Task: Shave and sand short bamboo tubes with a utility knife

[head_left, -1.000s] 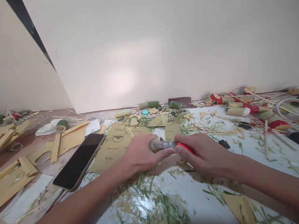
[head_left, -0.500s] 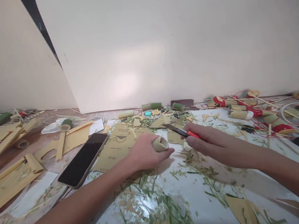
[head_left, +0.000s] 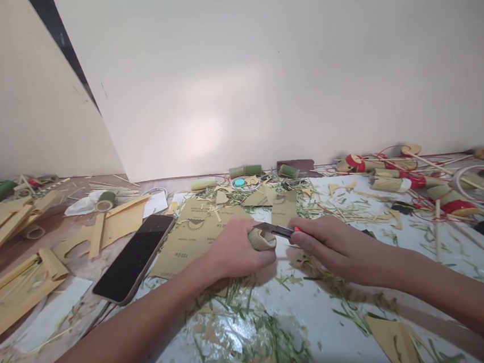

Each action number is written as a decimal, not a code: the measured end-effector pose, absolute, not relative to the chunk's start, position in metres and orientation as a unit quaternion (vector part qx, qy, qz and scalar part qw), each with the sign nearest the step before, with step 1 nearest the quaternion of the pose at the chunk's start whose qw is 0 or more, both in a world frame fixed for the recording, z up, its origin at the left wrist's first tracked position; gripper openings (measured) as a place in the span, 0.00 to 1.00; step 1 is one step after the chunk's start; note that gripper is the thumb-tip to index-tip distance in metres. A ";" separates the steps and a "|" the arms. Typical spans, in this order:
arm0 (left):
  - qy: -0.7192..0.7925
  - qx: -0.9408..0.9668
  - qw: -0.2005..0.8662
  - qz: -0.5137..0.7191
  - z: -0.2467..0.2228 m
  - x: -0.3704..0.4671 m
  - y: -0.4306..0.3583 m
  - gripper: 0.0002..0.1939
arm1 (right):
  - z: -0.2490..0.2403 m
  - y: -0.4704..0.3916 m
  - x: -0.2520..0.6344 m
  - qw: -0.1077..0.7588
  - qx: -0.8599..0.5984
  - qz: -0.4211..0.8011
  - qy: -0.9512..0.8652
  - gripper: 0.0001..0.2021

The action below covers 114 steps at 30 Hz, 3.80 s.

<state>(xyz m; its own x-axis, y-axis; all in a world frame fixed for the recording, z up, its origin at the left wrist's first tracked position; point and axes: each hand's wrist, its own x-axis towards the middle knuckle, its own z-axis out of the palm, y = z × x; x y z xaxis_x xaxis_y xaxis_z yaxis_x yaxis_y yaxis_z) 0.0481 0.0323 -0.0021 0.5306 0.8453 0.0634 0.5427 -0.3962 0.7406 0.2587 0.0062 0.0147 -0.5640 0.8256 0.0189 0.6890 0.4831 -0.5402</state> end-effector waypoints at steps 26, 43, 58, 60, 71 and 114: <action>0.411 0.826 0.334 0.192 -0.001 0.047 0.032 0.11 | 0.025 -0.001 0.253 0.089 -0.440 0.353 -0.821 0.20; 0.389 0.817 0.320 0.280 -0.001 0.048 0.028 0.07 | 0.043 0.008 0.272 0.167 -0.480 0.257 -0.822 0.20; 0.340 0.834 0.361 0.241 -0.005 0.051 0.029 0.08 | 0.031 -0.002 0.265 0.097 -0.438 -0.059 -0.892 0.21; 0.343 0.832 0.364 0.239 -0.004 0.051 0.028 0.08 | 0.029 -0.003 0.264 0.110 -0.442 -0.066 -0.888 0.21; 0.380 0.817 0.368 0.231 -0.003 0.051 0.029 0.11 | 0.023 -0.001 0.261 0.169 -0.446 -0.122 -0.871 0.19; 0.335 0.758 0.483 0.283 -0.011 0.053 0.027 0.10 | 0.027 0.001 0.260 0.163 -0.435 -0.109 -0.879 0.20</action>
<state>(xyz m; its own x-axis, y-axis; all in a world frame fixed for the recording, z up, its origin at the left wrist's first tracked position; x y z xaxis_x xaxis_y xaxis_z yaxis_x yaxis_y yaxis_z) 0.0530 0.0268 -0.0107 0.6155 0.7812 0.1044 0.2351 -0.3084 0.9217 0.2602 0.0006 0.0270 -0.5687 0.7287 0.3816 0.8000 0.5979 0.0503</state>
